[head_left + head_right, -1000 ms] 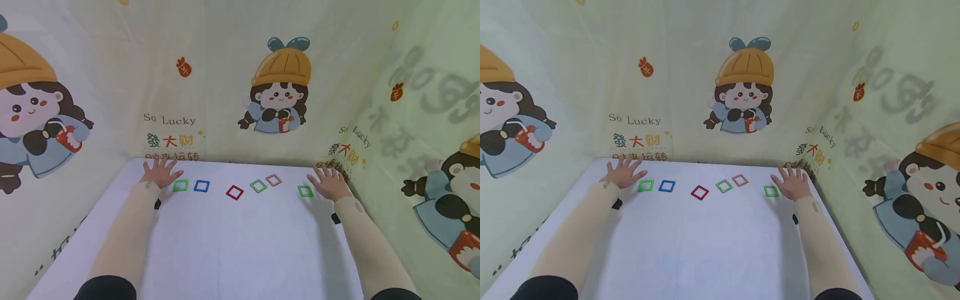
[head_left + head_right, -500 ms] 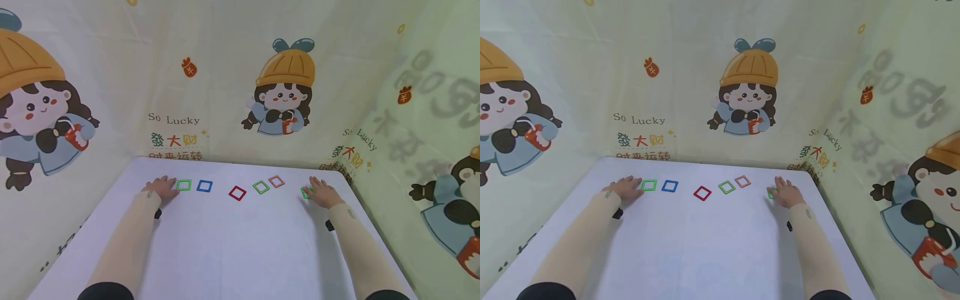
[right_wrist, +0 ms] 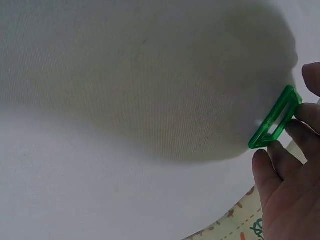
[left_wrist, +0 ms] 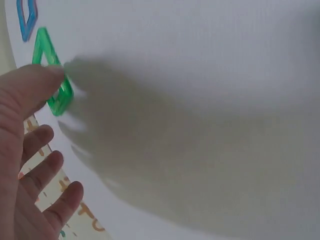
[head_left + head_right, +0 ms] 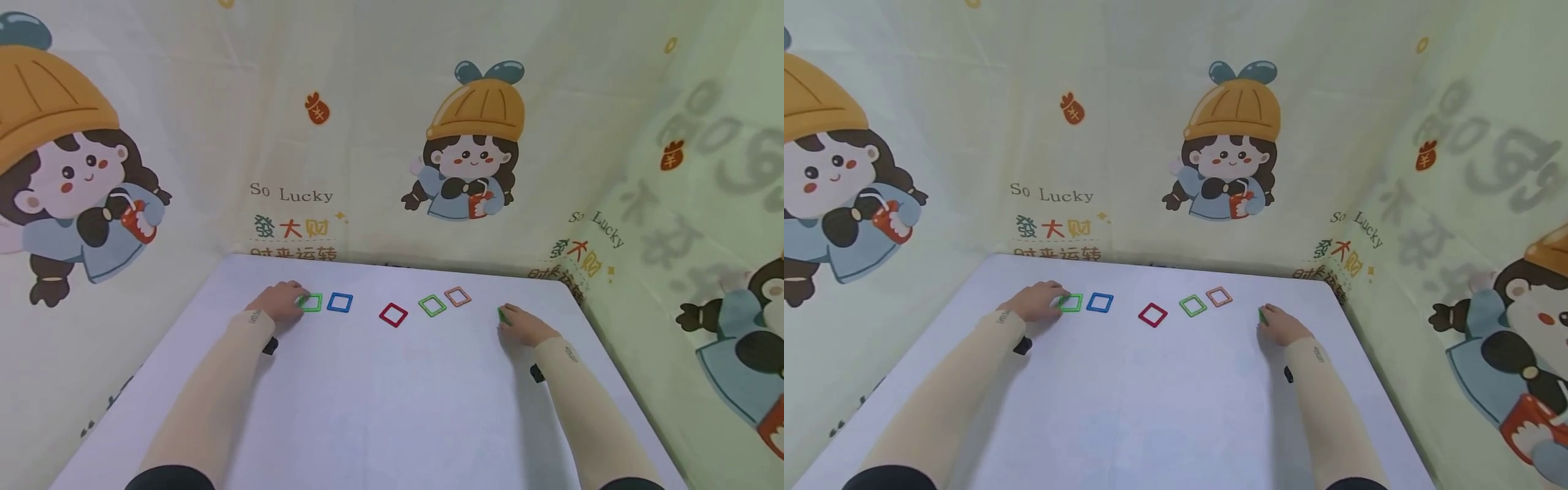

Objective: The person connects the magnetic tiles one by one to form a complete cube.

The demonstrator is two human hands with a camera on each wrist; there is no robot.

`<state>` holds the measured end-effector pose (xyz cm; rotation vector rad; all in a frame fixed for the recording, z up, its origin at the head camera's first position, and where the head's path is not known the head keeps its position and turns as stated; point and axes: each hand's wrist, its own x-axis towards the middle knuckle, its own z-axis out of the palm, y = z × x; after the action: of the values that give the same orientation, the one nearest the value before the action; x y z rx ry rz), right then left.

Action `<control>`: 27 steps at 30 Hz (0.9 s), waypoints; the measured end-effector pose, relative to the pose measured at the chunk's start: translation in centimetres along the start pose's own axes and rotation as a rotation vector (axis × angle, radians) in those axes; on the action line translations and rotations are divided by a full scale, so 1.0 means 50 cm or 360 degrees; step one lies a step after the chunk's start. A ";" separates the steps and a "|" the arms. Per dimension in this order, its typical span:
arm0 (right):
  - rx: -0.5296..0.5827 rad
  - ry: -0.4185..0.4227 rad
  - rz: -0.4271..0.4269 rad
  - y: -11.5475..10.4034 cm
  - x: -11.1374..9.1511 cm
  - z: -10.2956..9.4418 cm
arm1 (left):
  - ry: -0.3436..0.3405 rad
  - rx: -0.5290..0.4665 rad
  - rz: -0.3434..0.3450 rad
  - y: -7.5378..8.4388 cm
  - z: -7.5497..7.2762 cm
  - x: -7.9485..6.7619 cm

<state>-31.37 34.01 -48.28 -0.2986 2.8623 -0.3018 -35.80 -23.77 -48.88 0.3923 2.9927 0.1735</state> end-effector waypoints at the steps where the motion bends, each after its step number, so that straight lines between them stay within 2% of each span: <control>1: -0.0004 0.0008 -0.0003 0.000 0.001 0.002 | 0.0007 0.0018 0.0025 0.003 -0.001 0.000; 6: -0.0071 0.0051 0.0000 0.003 0.009 0.011 | 0.0030 0.0110 0.0140 0.002 0.004 0.013; 11: -0.0110 0.0118 -0.0042 0.009 0.008 0.017 | 0.0011 0.0144 0.0196 -0.008 0.012 0.021; 16: -0.0090 0.0157 -0.0086 0.008 0.005 0.015 | -0.0001 0.0146 0.0206 -0.006 0.007 0.009; 22: -0.0121 0.0158 -0.0084 0.000 0.005 0.007 | -0.0075 0.0030 0.0135 0.000 -0.007 -0.004; 27: -0.0143 0.0164 -0.0072 -0.008 0.006 0.003 | -0.0131 0.0031 0.0168 -0.002 -0.008 -0.008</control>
<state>-31.54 33.54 -48.39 -0.3754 2.9793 -0.2026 -35.47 -24.02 -48.45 0.5460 2.8967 0.1340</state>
